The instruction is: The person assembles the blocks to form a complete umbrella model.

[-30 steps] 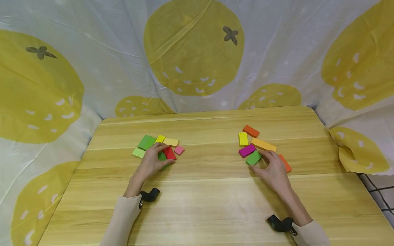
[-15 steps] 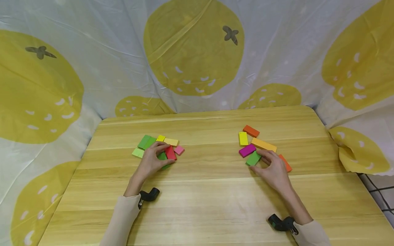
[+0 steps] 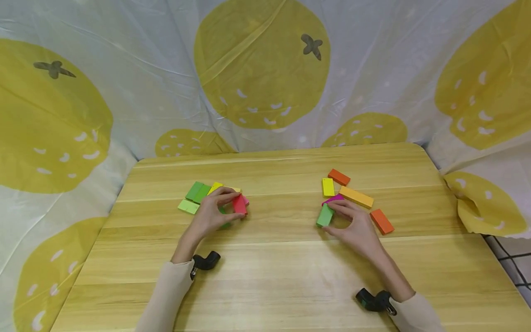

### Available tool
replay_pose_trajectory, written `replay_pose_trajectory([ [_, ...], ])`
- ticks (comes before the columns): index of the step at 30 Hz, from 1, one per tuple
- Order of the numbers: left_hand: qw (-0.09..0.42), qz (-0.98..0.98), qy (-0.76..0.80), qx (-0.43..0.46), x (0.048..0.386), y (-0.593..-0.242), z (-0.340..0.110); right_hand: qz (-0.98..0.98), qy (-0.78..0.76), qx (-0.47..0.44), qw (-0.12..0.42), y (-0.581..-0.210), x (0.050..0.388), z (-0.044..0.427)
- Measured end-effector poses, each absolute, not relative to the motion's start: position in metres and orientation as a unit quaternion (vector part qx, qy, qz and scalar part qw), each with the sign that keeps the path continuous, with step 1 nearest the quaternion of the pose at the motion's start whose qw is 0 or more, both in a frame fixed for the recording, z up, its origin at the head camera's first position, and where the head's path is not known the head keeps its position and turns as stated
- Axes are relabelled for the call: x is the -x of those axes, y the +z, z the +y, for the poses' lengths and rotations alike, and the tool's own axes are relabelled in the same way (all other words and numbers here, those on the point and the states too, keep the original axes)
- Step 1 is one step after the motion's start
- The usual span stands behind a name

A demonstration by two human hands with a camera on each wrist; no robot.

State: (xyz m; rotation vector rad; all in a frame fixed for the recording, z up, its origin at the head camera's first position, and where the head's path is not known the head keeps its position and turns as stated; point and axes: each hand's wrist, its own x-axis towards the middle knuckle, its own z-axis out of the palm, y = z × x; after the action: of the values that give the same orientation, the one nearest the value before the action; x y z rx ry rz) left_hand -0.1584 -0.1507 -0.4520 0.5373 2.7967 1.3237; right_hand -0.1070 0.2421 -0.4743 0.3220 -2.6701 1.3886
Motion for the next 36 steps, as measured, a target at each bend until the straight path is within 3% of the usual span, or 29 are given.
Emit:
replay_pose_trajectory([
  [8, 0.017, 0.893, 0.403, -0.200, 0.180, -0.451, -0.125, -0.867, 0.478, -0.144, -0.005, -0.475, 0.124, 0.209],
  [19, 0.066, 0.883, 0.402, -0.234, 0.218, -0.453, -0.088, -0.858, 0.474, -0.192, -0.047, -0.479, 0.143, 0.165],
  [29, 0.074, 0.894, 0.358, -0.260, 0.235, -0.462, -0.076, -0.858, 0.453, -0.240, -0.039, -0.483, 0.152, 0.143],
  [36, 0.106, 0.870, 0.416, -0.241, 0.237, -0.467, -0.076, -0.857, 0.454, -0.240, -0.039, -0.485, 0.151, 0.147],
])
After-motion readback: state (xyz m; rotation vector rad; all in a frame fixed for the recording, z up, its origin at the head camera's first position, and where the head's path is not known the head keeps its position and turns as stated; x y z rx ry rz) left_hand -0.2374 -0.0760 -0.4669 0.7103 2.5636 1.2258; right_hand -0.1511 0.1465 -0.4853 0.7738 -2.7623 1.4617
